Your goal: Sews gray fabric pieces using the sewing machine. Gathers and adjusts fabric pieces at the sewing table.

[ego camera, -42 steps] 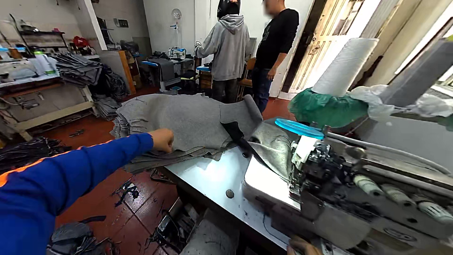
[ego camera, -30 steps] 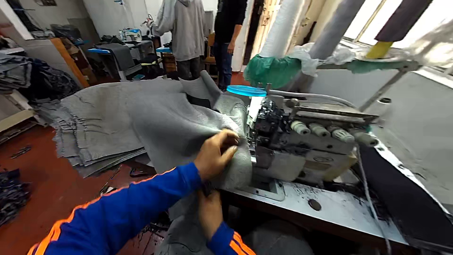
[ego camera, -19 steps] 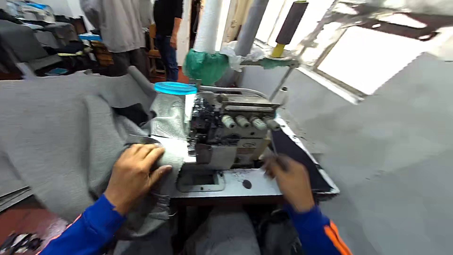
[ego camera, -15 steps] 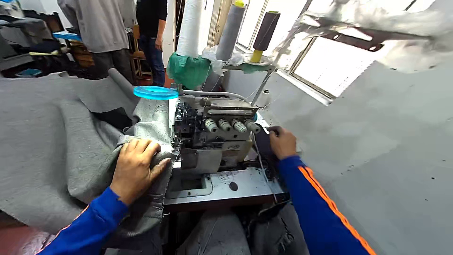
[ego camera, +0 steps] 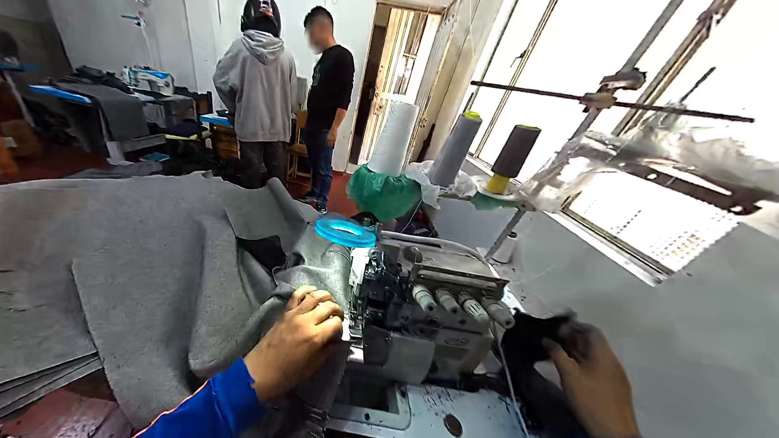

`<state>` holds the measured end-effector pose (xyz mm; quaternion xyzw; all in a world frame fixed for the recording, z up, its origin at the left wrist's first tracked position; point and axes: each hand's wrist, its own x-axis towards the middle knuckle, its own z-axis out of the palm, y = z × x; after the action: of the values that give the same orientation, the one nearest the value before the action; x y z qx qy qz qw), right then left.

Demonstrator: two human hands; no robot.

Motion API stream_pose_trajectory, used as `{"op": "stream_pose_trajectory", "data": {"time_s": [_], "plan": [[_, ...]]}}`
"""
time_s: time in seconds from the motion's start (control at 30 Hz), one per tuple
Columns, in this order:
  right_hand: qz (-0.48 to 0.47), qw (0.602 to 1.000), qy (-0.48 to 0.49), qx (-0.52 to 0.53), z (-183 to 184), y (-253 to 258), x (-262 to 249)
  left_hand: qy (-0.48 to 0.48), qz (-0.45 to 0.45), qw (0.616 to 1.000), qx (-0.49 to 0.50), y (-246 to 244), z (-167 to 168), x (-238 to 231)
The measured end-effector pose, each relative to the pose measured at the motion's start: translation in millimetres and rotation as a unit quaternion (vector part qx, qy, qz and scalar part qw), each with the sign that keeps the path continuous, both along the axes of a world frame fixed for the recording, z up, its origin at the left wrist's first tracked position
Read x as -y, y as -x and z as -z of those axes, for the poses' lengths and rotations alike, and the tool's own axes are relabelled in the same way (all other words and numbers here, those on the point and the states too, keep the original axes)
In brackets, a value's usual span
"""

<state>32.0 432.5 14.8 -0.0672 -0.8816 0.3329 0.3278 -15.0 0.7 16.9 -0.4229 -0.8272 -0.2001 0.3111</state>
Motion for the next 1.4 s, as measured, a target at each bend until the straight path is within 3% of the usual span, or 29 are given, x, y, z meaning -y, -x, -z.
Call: {"op": "stream_pose_trajectory", "data": {"time_s": [0.1,0.17,0.33,0.47,0.7,0.87,0.97,1.07,1.17,1.3,1.4], "plan": [[-0.084,0.988,0.101,-0.077,-10.5,-65.1,68.3,-0.024,0.106,0.989,0.102,2.6,-22.3,8.1],[-0.152,0.968,0.173,-0.102,-2.2,-85.9,122.2,-0.051,0.124,0.976,0.169,-0.1,-31.8,10.8],[-0.164,0.944,0.26,-0.12,29.6,-68.5,248.0,-0.11,0.154,0.967,0.172,-28.2,-37.4,2.4],[-0.272,0.891,0.322,-0.172,30.0,-53.7,292.7,-0.145,0.155,0.949,0.233,-35.0,-37.0,10.1],[-0.294,0.863,0.385,-0.144,24.4,-45.8,307.1,-0.141,0.111,0.951,0.253,-37.4,-40.4,18.4],[-0.311,0.915,0.246,-0.08,23.9,-67.0,306.6,-0.065,0.078,0.985,0.143,-56.2,-74.7,14.1],[-0.318,0.923,0.212,-0.053,39.8,-74.7,321.2,0.011,0.071,0.995,0.074,-65.6,-94.7,4.6],[-0.354,0.888,0.287,0.057,56.3,-76.5,322.6,0.047,0.053,0.995,0.076,-29.3,-65.8,-1.7],[-0.398,0.817,0.404,0.109,73.7,-75.3,311.6,-0.03,0.014,0.998,0.054,4.7,-1.6,-2.3],[-0.393,0.835,0.376,0.083,91.5,-80.4,299.5,0.006,-0.11,0.991,-0.076,-27.7,16.7,-19.1],[-0.372,0.861,0.34,0.061,92.6,-81.0,289.6,0.058,-0.17,0.982,-0.065,-56.3,19.8,-37.3]]}}
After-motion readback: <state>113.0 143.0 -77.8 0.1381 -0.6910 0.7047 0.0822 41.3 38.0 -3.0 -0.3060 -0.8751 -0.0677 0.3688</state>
